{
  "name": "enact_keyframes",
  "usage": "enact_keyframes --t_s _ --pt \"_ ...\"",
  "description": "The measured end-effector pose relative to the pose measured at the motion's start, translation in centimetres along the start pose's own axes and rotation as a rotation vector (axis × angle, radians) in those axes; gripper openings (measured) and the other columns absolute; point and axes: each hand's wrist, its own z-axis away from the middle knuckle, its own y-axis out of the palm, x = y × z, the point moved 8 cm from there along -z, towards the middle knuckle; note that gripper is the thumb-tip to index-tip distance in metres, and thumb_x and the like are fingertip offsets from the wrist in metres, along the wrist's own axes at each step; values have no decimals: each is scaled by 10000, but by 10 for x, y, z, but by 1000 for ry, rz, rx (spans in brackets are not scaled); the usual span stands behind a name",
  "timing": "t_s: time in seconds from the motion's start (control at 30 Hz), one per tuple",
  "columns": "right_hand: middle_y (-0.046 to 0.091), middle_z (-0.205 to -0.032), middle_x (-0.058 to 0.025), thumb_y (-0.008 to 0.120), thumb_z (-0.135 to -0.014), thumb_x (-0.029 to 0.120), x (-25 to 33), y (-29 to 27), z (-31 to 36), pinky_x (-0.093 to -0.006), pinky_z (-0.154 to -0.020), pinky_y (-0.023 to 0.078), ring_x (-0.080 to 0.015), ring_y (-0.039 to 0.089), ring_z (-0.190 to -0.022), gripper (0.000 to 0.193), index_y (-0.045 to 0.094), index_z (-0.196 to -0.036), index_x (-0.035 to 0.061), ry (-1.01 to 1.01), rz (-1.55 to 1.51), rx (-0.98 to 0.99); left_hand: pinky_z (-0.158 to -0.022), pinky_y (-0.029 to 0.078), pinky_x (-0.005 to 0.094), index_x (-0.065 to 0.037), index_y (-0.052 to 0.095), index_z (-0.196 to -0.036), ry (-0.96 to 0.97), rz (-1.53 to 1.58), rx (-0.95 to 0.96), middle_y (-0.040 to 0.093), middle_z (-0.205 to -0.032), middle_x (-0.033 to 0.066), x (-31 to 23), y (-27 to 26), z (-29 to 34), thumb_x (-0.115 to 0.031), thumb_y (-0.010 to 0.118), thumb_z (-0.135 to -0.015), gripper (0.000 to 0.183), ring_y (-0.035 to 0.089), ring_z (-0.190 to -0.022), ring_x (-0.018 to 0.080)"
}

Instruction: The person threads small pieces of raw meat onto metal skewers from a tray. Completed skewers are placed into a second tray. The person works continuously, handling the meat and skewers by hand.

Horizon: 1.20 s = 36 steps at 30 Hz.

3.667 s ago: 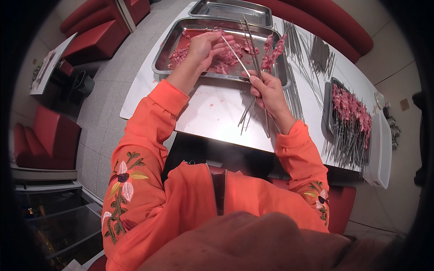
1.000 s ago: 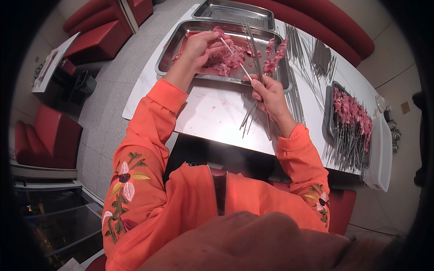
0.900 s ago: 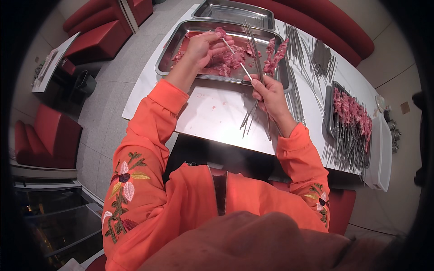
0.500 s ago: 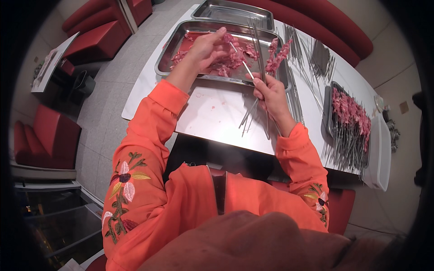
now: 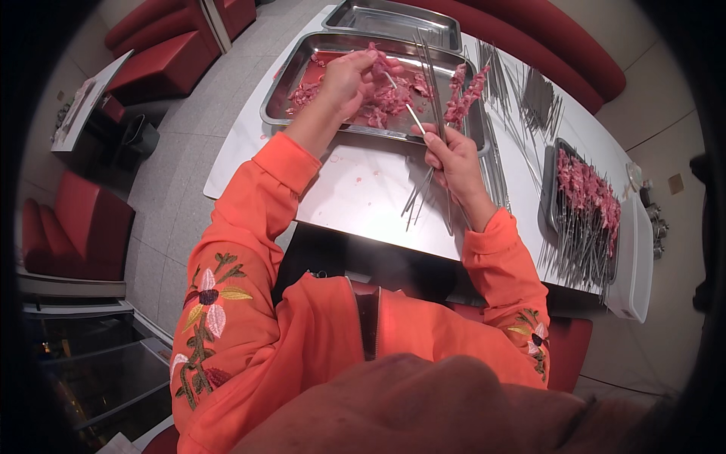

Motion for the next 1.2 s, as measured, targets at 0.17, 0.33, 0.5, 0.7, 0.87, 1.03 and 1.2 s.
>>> enact_keyframes --t_s 0.17,0.33,0.5,0.7,0.87,1.03,1.2 --pt "396 -562 63 497 -927 181 2 0 0 -162 -350 221 -2 289 -394 257 588 -1105 19 -12 -14 -13 -841 526 388 62 531 -1008 -4 10 44 590 -1063 221 6 8 4 -141 433 -945 234 613 -988 297" --pt "393 -565 63 503 -925 182 1 -1 -1 -161 -351 223 0 294 -408 263 587 -1109 13 -28 -2 -1 -786 534 363 37 524 -956 -30 0 20 612 -998 220 -5 7 3 -138 425 -948 201 636 -927 278" --pt "413 -573 61 513 -919 189 1 0 0 -172 -362 204 -1 290 -419 258 581 -1102 21 -30 -12 21 -782 533 362 31 520 -941 11 11 12 616 -984 219 -7 -1 -1 -149 426 -949 203 637 -920 283" --pt "401 -571 63 510 -922 193 1 -1 0 -168 -360 209 1 295 -421 265 582 -1107 17 -37 -22 12 -795 531 371 30 518 -984 4 29 52 607 -1027 220 -1 9 4 -161 422 -952 216 625 -958 286" --pt "395 -566 63 499 -929 194 5 -1 0 -161 -352 224 1 295 -405 279 578 -1126 12 -47 5 -3 -771 544 393 28 517 -986 -23 -16 66 611 -1010 211 12 21 14 -168 429 -950 218 635 -929 269" --pt "400 -568 59 492 -932 194 2 0 -2 -160 -350 230 -2 299 -404 282 574 -1132 13 -24 -34 -12 -766 552 386 38 512 -1001 -31 -44 32 612 -1005 218 16 17 8 -151 419 -951 216 648 -886 282" --pt "402 -567 59 495 -930 190 1 -1 -2 -161 -350 241 -3 309 -409 278 578 -1125 9 -20 -15 -6 -730 561 398 39 506 -998 -42 -38 -31 613 -1002 223 13 11 6 -133 396 -953 209 647 -899 292"
